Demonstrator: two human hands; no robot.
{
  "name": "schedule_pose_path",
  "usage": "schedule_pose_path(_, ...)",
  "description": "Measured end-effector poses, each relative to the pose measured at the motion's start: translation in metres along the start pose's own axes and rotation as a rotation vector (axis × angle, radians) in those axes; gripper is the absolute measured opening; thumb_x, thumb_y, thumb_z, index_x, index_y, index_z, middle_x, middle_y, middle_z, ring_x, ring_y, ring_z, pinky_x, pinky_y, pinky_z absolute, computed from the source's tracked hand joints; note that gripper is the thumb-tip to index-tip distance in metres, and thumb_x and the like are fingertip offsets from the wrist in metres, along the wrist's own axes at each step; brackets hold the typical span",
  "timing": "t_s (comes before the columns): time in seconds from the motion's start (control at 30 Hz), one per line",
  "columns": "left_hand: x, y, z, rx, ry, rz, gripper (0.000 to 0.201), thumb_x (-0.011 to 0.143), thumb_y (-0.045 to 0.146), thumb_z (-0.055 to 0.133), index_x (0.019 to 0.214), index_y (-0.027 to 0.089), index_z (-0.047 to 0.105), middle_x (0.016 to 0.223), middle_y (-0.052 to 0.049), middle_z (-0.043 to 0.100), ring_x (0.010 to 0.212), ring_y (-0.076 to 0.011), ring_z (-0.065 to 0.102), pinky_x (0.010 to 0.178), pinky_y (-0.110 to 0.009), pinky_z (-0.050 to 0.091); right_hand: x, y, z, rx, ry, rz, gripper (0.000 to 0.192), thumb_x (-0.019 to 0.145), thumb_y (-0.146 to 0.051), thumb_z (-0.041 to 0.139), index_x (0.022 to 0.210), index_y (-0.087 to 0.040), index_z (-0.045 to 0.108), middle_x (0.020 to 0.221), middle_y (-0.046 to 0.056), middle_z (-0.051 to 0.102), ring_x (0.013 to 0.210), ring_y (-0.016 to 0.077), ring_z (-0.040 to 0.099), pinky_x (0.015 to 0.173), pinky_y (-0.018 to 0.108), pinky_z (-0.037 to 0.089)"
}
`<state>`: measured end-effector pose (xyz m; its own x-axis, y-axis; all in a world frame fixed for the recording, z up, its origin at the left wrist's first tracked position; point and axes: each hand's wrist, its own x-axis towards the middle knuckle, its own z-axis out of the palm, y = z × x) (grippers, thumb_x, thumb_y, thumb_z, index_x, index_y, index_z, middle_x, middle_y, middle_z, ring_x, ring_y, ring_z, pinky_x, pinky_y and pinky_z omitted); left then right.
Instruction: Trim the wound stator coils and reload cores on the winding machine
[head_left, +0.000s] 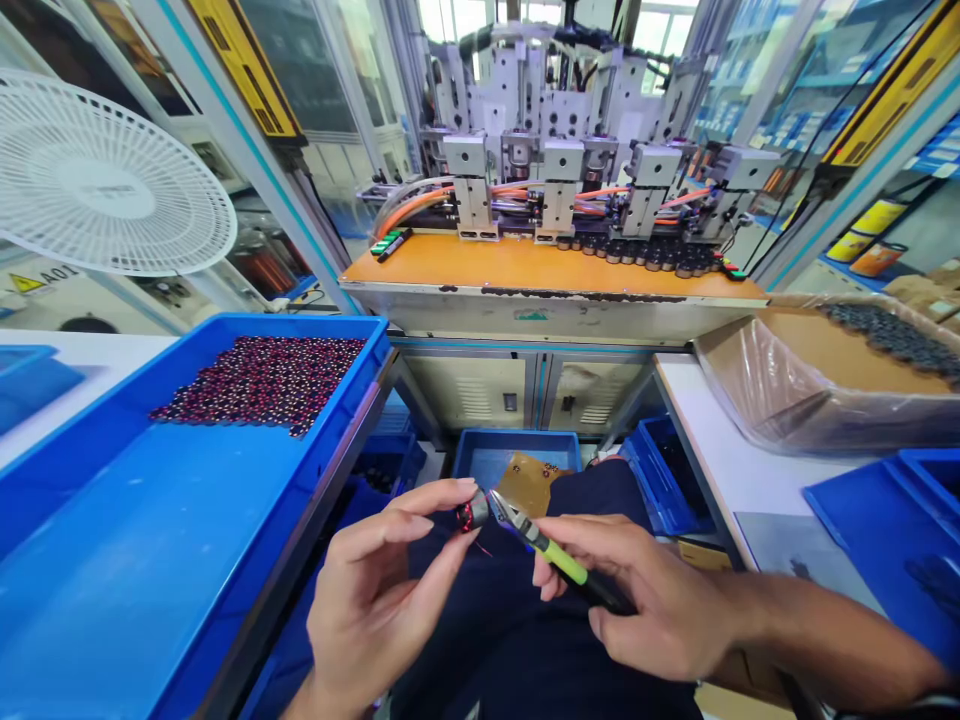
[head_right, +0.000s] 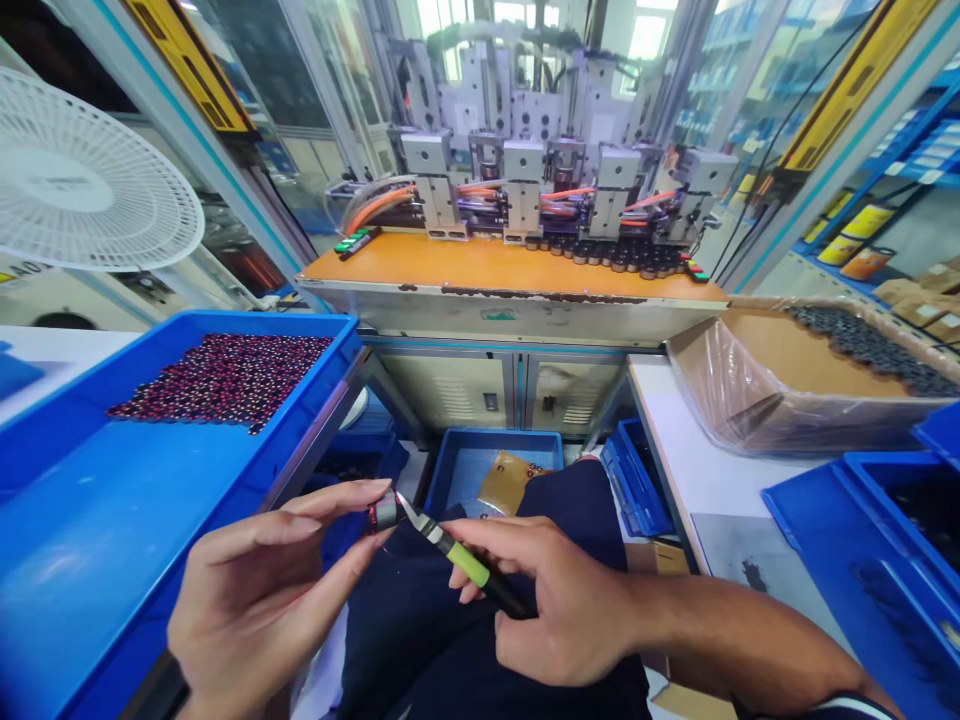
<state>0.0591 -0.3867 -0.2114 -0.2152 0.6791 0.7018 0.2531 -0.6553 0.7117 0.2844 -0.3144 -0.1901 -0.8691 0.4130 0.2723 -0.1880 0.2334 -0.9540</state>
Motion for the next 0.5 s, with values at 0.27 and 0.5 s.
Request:
schedule_pose_path(0.27, -0.0007, 0.0027, -0.002, -0.018, 0.011, -0.056, 0.059, 0.068, -0.02, 0.063, 0.11, 0.02, 0.055, 0.114, -0.005, 0.074, 0.106, -0.0207, 0.072, 0.091, -0.036, 0.063, 0.0045, -0.0008, 0.0021, -0.017, -0.006, 0.015, 0.086, 0.07, 0.003, 0.049, 0.149, -0.031, 0.038, 0.101, 0.004, 0.056, 0.082, 0.0129, 0.058, 0.078, 0.032, 0.054)
schedule_pose_path(0.5, -0.0004, 0.0051, -0.0023, 0.0, 0.038, -0.08, 0.056, 0.068, -0.016, 0.066, 0.108, 0.022, 0.056, 0.11, -0.005, 0.075, 0.101, -0.0215, 0.073, 0.085, -0.035, 0.065, 0.0047, 0.002, 0.0065, -0.003, -0.005, 0.068, 0.084, 0.07, 0.003, 0.05, 0.149, -0.025, 0.039, 0.096, 0.003, 0.055, 0.075, 0.0105, 0.054, 0.071, 0.026, 0.052)
